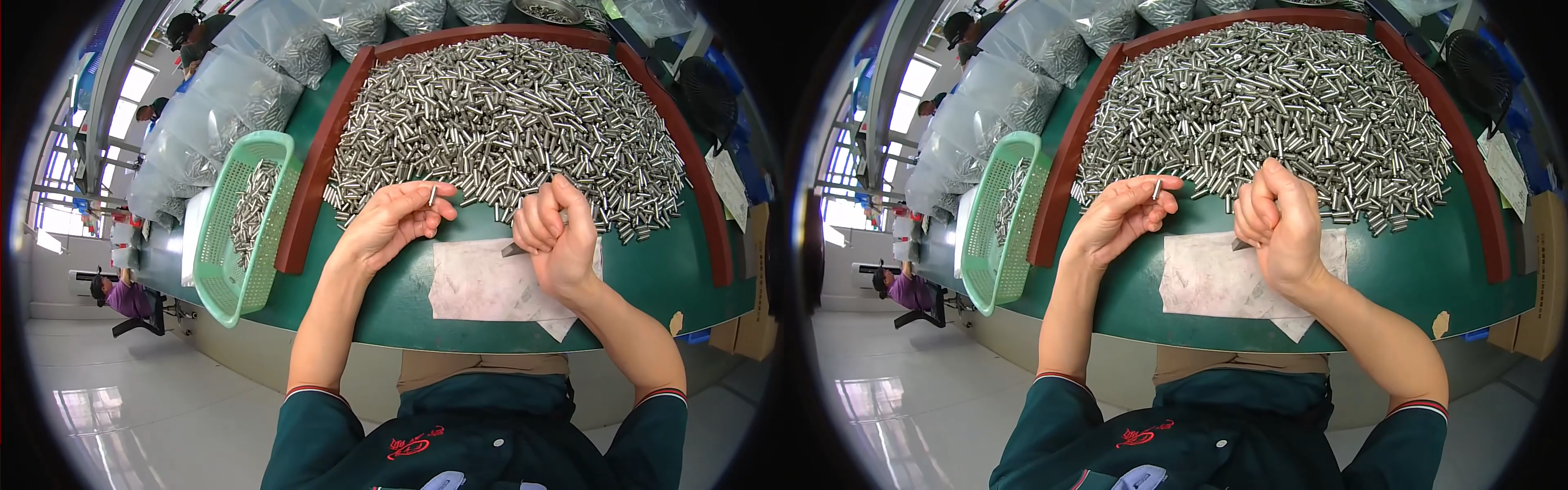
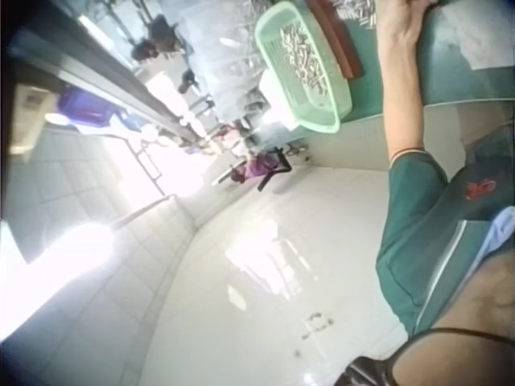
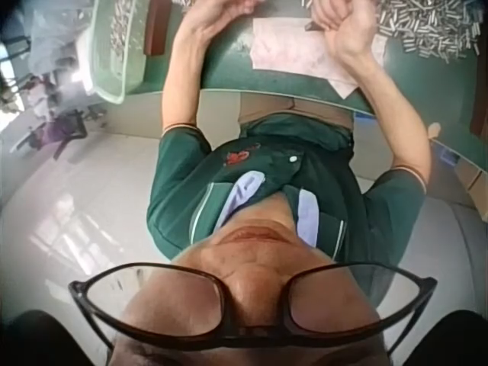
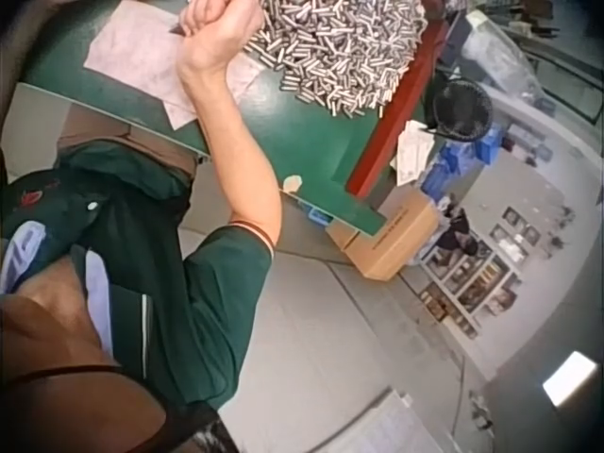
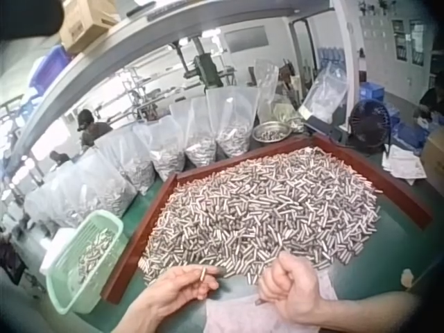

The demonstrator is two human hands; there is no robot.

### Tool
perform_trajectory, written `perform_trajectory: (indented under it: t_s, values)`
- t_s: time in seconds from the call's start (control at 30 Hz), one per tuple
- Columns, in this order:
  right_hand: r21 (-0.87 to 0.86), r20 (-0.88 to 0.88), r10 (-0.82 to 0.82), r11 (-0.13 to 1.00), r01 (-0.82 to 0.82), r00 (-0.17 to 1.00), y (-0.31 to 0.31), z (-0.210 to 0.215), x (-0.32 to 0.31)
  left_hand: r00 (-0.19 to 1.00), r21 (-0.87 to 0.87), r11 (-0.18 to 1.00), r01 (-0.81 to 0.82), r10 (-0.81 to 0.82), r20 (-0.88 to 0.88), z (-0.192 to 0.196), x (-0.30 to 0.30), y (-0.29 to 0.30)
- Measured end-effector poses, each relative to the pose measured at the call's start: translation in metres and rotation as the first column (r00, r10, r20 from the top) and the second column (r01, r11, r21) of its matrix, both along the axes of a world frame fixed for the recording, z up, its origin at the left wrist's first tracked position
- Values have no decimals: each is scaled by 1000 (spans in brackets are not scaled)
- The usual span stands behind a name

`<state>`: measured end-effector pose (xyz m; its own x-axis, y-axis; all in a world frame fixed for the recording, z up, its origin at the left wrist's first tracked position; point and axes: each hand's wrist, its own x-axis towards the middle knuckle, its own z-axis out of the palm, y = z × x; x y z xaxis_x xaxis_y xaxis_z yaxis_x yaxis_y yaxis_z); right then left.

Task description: Sorting and inspecting small metal components at a manufacturing workbench.

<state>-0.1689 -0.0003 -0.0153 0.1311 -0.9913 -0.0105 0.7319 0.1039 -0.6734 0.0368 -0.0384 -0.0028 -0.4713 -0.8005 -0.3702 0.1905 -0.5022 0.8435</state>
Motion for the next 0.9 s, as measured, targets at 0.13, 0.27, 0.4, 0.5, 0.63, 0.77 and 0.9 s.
perform_trajectory:
  t_s: [0.13, 0.27, 0.4, 0.5, 0.63, 0.77, 0.9]
  values:
    - [-5, -5, 2, 1000, -2, 1000, 0, -1, 0, 999, -13, 999, -29, 29, 16, -1, -2, 1]
    - [-11, -7, -7, 1000, 6, 1000, 0, -1, 0, 968, -303, 941, -147, 201, 152, -4, -7, 2]
    - [-8, -1, -6, 1000, 6, 1000, -1, -1, 0, 739, -644, 751, 147, 349, 576, -7, -26, 6]
    - [-17, 13, 14, 1000, -14, 1000, -1, -2, 0, 561, -758, 418, 501, 510, 652, -12, -38, 9]
    - [-16, 9, -3, 1000, 3, 1000, 0, -1, 1, 587, -789, 271, 552, 545, 598, -20, -39, 5]
    - [-20, 1, 9, 1000, -9, 1000, 0, -1, 0, 570, -754, 228, 616, 532, 627, -23, -37, 4]
    - [-3, -8, 8, 1000, -8, 1000, 0, -2, -2, 516, -678, 372, 634, 449, 729, -16, -42, 4]
